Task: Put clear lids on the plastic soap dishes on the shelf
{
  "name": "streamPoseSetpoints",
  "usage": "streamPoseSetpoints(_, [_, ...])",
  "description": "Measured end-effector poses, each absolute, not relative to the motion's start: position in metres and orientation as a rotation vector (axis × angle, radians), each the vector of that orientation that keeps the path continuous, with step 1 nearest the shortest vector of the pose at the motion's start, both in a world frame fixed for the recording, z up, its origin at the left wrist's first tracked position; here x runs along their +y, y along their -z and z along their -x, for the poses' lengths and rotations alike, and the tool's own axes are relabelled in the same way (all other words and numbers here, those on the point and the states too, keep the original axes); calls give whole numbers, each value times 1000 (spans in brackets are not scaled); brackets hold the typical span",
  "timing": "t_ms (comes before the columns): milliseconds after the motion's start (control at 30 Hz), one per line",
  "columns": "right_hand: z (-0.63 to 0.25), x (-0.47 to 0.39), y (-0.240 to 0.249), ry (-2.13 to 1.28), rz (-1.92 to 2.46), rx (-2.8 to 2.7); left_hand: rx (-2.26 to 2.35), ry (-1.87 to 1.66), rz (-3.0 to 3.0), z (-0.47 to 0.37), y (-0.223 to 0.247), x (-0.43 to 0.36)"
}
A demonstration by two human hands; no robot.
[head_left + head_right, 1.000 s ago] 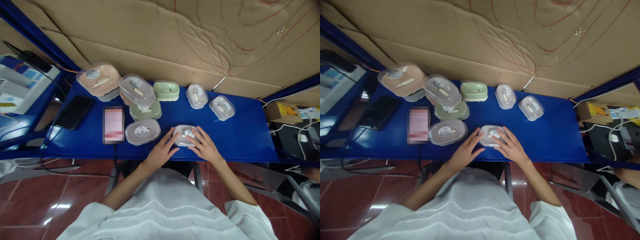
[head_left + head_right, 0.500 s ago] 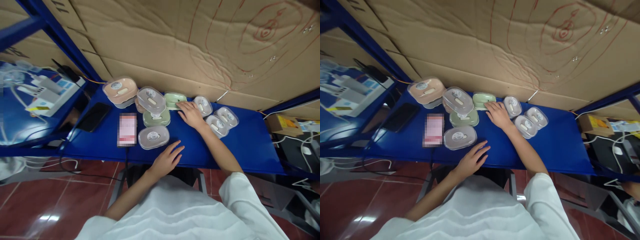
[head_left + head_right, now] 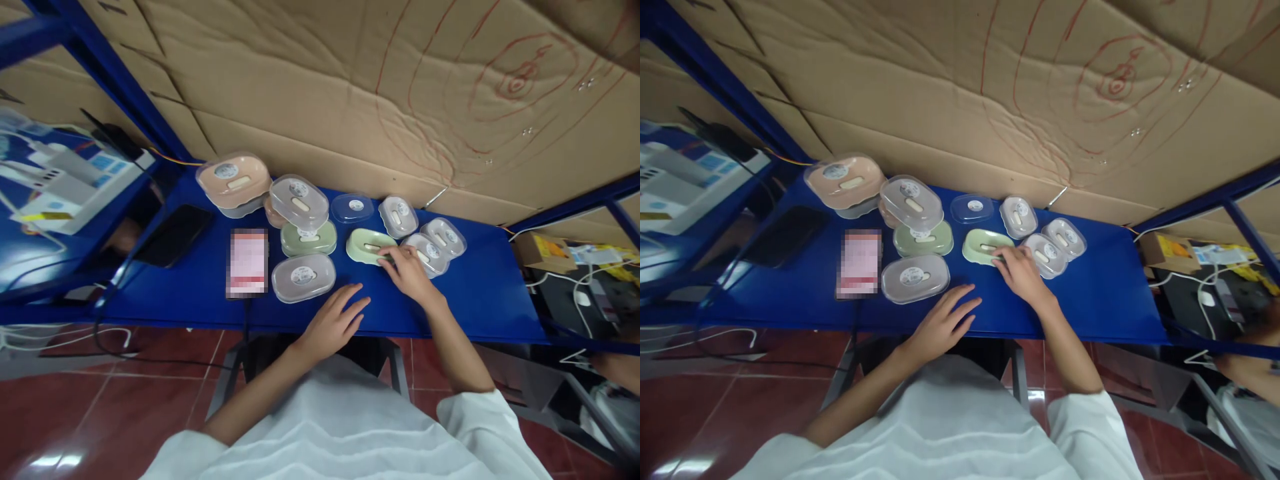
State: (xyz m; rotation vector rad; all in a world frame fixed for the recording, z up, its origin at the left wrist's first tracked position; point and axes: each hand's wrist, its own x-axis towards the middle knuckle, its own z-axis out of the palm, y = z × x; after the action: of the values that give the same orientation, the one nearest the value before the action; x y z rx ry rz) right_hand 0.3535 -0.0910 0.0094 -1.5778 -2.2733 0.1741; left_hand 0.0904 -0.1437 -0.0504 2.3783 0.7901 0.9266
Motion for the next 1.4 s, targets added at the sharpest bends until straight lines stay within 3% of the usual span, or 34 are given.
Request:
streamPoseSetpoints(233, [-352,-138,-20,-375,1558,-2209,982,-913,-2440,-109,45,-146])
streamPoseSetpoints(600, [-352,-140,2,-245,1567,-1964,1044,-799,-2528,-108,50,-151])
streamPoseSetpoints(933, [-352,-110,13,-119,1466,-2164,845,-724,-2740,-97,42,-151])
streamPoseSetpoints(1400, [-335,-19,-21,-173,1547,-2414,874,-805,-2704,-69,47,-173])
